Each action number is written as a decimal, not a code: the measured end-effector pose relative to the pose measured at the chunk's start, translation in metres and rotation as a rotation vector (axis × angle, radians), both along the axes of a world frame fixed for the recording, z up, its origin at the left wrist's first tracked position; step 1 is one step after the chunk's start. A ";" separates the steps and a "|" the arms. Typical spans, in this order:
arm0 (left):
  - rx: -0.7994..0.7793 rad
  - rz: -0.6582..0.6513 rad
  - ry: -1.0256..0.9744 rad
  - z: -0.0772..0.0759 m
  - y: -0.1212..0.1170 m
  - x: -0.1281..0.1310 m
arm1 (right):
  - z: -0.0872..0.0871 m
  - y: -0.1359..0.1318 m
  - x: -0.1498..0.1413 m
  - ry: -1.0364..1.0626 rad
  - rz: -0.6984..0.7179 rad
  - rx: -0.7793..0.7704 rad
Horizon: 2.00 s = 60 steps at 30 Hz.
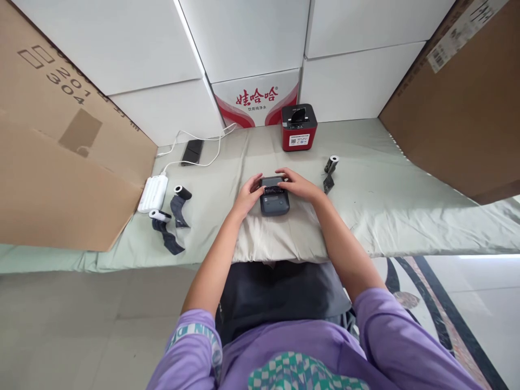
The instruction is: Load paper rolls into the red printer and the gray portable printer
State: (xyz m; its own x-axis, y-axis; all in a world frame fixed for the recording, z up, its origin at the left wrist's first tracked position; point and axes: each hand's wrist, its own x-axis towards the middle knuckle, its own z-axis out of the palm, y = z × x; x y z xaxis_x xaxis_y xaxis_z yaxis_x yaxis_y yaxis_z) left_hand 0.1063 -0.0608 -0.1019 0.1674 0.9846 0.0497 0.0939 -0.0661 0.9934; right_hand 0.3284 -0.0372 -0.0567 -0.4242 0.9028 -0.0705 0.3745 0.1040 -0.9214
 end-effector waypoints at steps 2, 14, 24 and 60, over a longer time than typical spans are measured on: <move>0.015 -0.024 -0.008 -0.001 0.002 -0.002 | -0.001 0.001 0.002 0.011 0.033 -0.015; 0.116 0.015 0.013 -0.013 -0.002 -0.001 | 0.023 -0.015 0.023 0.022 -0.228 0.238; 0.125 0.010 -0.001 -0.016 0.000 0.000 | 0.024 0.051 0.141 -0.510 -0.389 0.231; 0.109 0.004 0.033 -0.015 0.003 0.002 | 0.039 -0.017 -0.249 -0.556 0.279 0.379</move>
